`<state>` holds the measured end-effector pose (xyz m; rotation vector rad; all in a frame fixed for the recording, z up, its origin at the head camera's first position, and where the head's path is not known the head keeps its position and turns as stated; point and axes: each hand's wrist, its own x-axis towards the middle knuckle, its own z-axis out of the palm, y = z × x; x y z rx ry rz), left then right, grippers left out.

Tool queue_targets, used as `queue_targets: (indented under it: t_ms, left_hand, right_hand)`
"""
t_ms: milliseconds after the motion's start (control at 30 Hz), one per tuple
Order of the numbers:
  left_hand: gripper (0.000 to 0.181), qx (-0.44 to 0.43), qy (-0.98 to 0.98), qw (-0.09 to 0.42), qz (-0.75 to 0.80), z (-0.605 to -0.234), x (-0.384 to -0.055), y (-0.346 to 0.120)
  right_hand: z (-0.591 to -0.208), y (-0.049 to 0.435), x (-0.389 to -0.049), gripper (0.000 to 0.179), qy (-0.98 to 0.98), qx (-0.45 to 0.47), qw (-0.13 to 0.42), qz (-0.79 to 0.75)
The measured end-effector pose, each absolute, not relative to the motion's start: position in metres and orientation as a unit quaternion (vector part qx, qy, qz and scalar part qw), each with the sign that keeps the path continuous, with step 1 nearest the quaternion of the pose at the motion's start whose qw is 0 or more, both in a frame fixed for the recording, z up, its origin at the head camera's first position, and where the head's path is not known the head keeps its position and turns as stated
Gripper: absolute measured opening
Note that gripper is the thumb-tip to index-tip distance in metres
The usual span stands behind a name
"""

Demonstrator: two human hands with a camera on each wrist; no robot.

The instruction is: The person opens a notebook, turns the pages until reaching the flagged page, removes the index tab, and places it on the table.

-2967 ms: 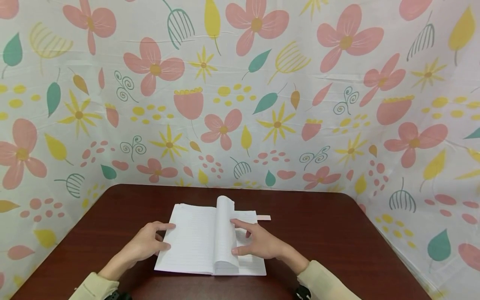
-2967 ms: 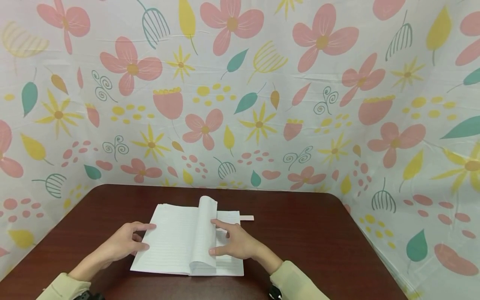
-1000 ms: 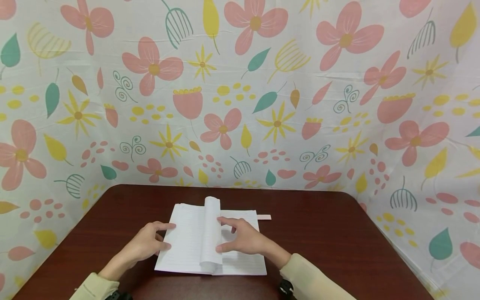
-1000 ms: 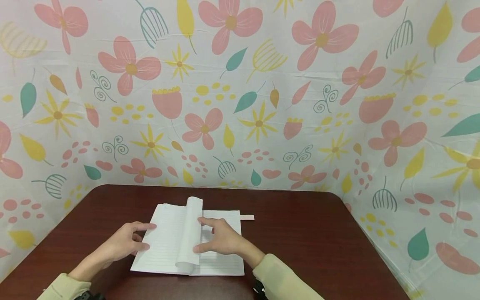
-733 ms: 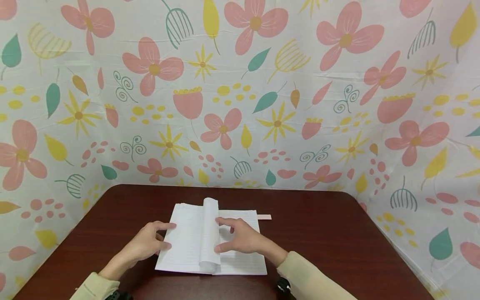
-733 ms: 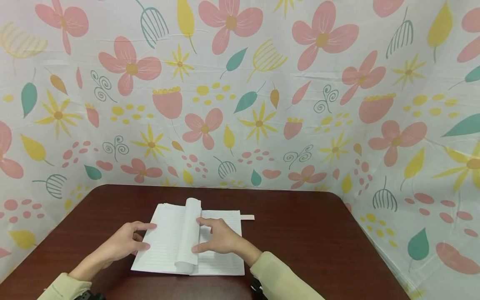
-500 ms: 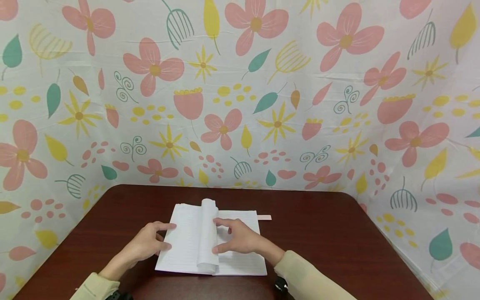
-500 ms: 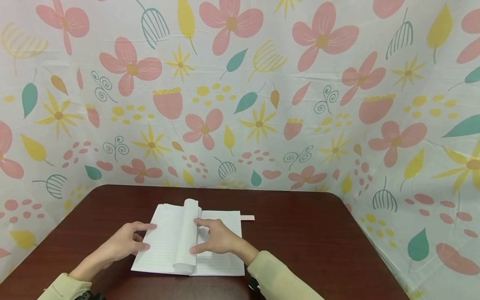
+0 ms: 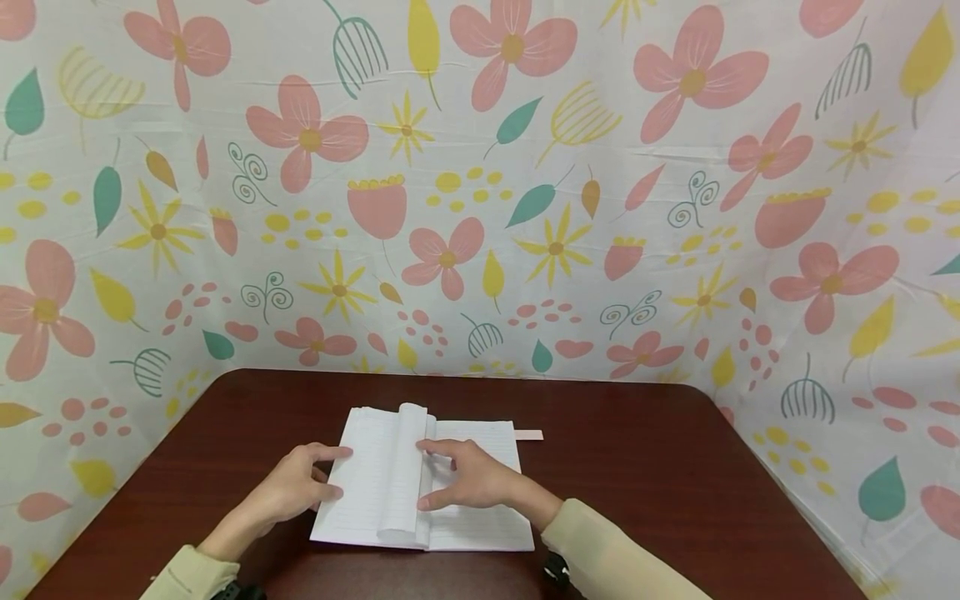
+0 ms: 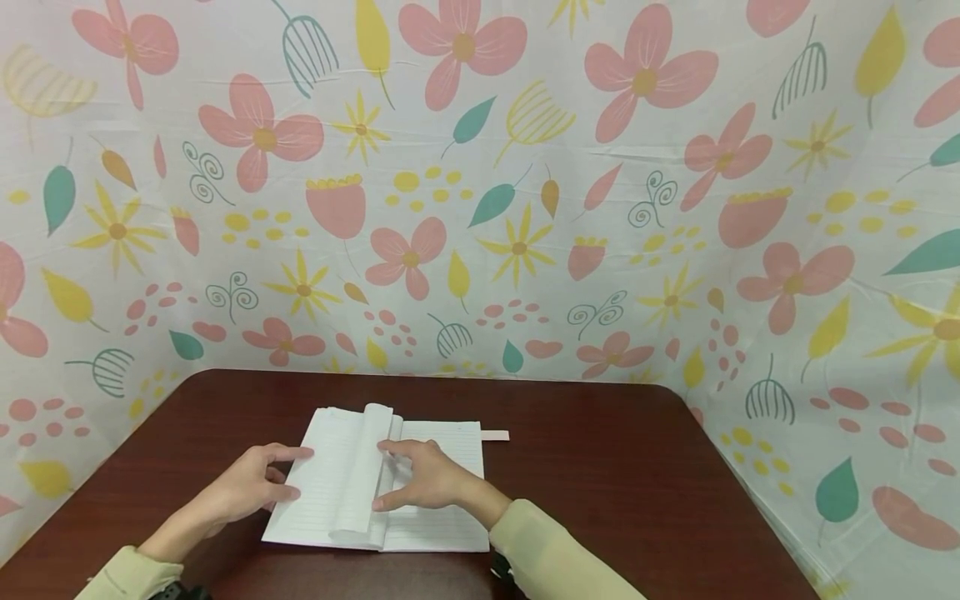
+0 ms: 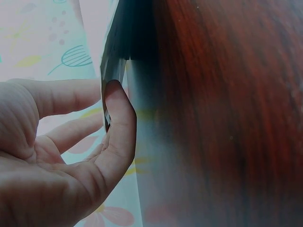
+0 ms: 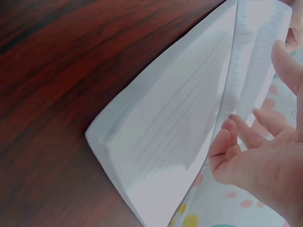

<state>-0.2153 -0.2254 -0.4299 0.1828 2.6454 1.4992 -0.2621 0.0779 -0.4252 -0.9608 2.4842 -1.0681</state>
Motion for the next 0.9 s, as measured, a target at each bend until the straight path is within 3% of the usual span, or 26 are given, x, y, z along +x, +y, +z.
queue_targets:
  t_ms: [333,600,733,900]
  left_hand:
    - [0.053,0.057,0.867,0.048,0.493,-0.4305,-0.2150,-0.2249]
    - [0.054,0.068,0.867,0.046,0.492,-0.4306,-0.2137,-0.2261]
    - [0.054,0.064,0.869,0.048,0.488,-0.4303,-0.2140,-0.2258]
    - [0.055,0.055,0.872,0.052,0.485,-0.4296,-0.2149,-0.2250]
  right_hand:
    - [-0.4252,0.0765,-0.2626,0.091,0.860,-0.351,0.128,-0.348]
    - [-0.4254,0.0763,-0.2617,0.125,0.872,-0.323,0.137,-0.340]
    - [-0.4243,0.0765,-0.2609,0.120,0.874,-0.321,0.140,-0.338]
    - [-0.4244,0.0759,-0.2604,0.101,0.879,-0.312,0.147,-0.329]
